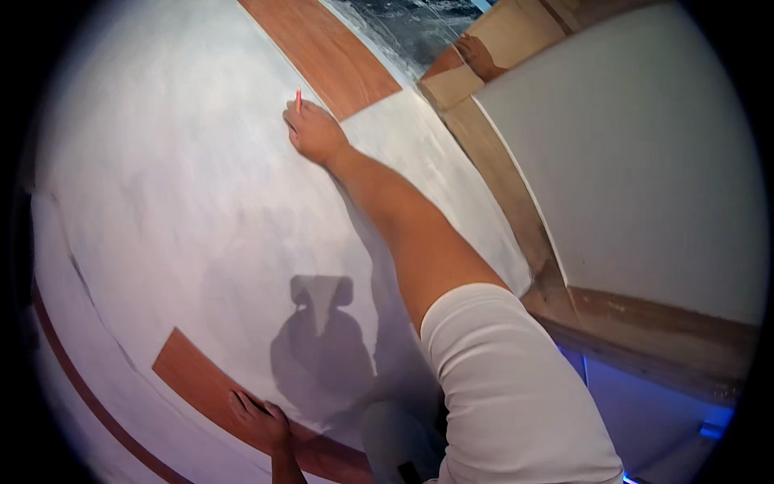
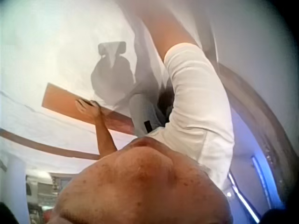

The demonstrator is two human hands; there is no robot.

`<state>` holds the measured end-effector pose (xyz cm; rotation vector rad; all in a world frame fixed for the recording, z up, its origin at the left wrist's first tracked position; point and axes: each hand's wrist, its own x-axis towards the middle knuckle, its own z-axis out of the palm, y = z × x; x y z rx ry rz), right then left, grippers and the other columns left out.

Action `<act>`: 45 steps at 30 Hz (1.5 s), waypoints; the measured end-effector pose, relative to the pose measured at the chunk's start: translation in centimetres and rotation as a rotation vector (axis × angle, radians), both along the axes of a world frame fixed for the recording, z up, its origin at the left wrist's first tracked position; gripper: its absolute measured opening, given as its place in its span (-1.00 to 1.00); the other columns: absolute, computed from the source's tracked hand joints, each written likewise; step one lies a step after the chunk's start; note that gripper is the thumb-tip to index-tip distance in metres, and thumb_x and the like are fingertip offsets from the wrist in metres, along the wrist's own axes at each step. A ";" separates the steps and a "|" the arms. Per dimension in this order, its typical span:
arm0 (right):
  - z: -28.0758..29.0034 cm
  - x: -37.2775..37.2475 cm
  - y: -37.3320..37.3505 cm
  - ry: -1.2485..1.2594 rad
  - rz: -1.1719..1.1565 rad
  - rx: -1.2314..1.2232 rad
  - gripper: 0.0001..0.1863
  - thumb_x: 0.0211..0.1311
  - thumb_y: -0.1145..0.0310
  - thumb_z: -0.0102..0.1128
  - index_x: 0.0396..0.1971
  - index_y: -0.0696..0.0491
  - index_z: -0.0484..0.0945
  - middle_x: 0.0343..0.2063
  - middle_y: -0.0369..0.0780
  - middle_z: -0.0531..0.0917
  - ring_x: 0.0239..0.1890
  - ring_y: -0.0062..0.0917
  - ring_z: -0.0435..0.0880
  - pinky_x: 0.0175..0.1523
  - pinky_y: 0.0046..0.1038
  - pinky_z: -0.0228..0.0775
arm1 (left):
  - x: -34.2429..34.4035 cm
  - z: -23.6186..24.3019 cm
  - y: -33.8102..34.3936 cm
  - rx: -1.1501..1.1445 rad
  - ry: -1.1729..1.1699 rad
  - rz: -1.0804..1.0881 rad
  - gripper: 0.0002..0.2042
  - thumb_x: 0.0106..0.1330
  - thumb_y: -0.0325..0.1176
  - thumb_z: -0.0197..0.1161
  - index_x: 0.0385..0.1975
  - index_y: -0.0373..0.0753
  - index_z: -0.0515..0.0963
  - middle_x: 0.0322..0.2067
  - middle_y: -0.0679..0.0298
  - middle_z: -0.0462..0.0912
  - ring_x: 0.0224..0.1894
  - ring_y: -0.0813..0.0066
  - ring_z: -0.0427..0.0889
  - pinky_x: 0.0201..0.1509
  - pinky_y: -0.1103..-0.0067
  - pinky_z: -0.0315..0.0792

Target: The person measures and marks wood-pattern floor tiles using a metal square and a pencil while kneeling on a partially tiled floor next to a blue light strip.

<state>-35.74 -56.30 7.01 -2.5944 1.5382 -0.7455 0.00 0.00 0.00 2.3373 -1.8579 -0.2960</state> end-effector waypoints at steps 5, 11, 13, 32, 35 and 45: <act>-6.1 0.5 3.1 -0.095 0.087 -0.027 -0.53 0.20 0.53 0.22 0.15 0.22 0.56 0.25 0.04 0.62 0.32 -0.04 0.57 0.43 -0.11 0.45 | 1.8 1.0 5.0 -0.042 -0.020 -0.024 -0.37 0.64 -0.04 -0.03 0.48 -0.44 0.26 0.50 -0.33 0.21 0.52 -0.38 0.22 0.56 -0.12 0.16; -3.8 7.8 9.1 -0.410 0.082 0.295 -0.70 0.19 0.54 0.16 -0.06 0.23 0.61 0.29 0.04 0.60 0.38 -0.08 0.53 0.47 -0.13 0.42 | 5.1 12.5 1.4 0.104 -0.138 0.090 -0.33 0.60 -0.03 0.04 0.45 -0.52 0.29 0.45 -0.33 0.32 0.48 -0.35 0.30 0.55 -0.10 0.20; -5.7 7.3 5.3 -0.282 0.114 0.166 -0.69 0.18 0.52 0.22 -0.06 0.21 0.64 0.29 0.02 0.61 0.37 -0.09 0.56 0.40 -0.14 0.49 | 10.5 3.2 -10.5 -0.276 -0.317 -0.311 -0.46 0.64 -0.18 0.04 0.45 -0.44 0.30 0.43 -0.29 0.35 0.43 -0.35 0.38 0.48 -0.12 0.27; 0.6 0.0 -2.7 -0.124 -0.253 0.410 -0.45 0.32 0.33 0.33 0.29 0.11 0.49 0.39 -0.03 0.53 0.42 -0.13 0.51 0.50 -0.17 0.36 | -17.4 6.7 -78.6 -0.167 0.254 -0.436 -0.32 0.26 -0.26 0.42 0.42 -0.24 0.44 0.50 -0.13 0.32 0.49 -0.20 0.29 0.62 0.04 0.14; -2.7 -4.4 -16.4 -0.318 -0.317 0.191 -0.37 0.31 0.26 0.33 0.35 0.11 0.46 0.37 -0.01 0.53 0.41 -0.11 0.50 0.49 -0.19 0.34 | -15.9 6.6 -79.0 -0.212 0.232 -0.425 -0.36 0.27 -0.27 0.40 0.39 -0.26 0.47 0.47 -0.15 0.35 0.46 -0.24 0.34 0.59 0.00 0.17; -3.6 -9.0 -36.8 -0.188 -0.577 0.272 -0.46 0.12 0.35 0.35 0.16 0.15 0.63 0.46 -0.04 0.46 0.44 -0.03 0.46 0.47 -0.04 0.34 | -15.1 4.7 -79.7 -0.138 0.245 -0.431 -0.38 0.30 -0.23 0.27 0.36 -0.37 0.49 0.48 -0.17 0.34 0.48 -0.28 0.33 0.59 -0.06 0.16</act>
